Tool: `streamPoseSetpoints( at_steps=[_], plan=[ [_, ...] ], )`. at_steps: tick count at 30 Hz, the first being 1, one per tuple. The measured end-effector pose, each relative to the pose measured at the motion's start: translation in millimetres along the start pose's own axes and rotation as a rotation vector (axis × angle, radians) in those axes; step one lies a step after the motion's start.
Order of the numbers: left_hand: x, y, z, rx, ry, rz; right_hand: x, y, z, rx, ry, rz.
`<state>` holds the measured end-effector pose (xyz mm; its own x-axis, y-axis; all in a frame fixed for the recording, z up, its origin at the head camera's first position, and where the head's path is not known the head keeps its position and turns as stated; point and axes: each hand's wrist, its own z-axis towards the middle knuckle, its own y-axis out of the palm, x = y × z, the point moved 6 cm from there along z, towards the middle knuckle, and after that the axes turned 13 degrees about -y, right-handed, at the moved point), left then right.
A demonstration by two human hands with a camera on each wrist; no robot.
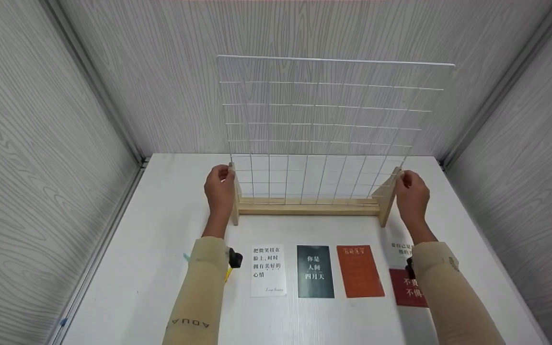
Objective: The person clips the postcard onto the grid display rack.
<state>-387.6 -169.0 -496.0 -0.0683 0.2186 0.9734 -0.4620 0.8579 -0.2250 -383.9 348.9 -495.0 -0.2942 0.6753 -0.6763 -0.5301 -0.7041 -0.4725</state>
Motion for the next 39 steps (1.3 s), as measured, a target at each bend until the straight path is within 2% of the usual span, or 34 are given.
streamPoseSetpoints(
  at_steps=[21, 30, 39],
  plan=[
    [7.8, 23.8, -7.9, -0.042, 0.030, 0.005, 12.1, -23.9, -1.1, 0.007, 0.081, 0.004],
    [5.8, 21.7, -9.6, -0.085, 0.009, 0.008, 14.4, -22.7, -1.4, 0.014, 0.048, 0.007],
    [7.6, 19.7, -8.5, -0.129, -0.032, 0.025, 18.1, -22.1, -5.4, 0.004, 0.091, 0.062]
  ],
)
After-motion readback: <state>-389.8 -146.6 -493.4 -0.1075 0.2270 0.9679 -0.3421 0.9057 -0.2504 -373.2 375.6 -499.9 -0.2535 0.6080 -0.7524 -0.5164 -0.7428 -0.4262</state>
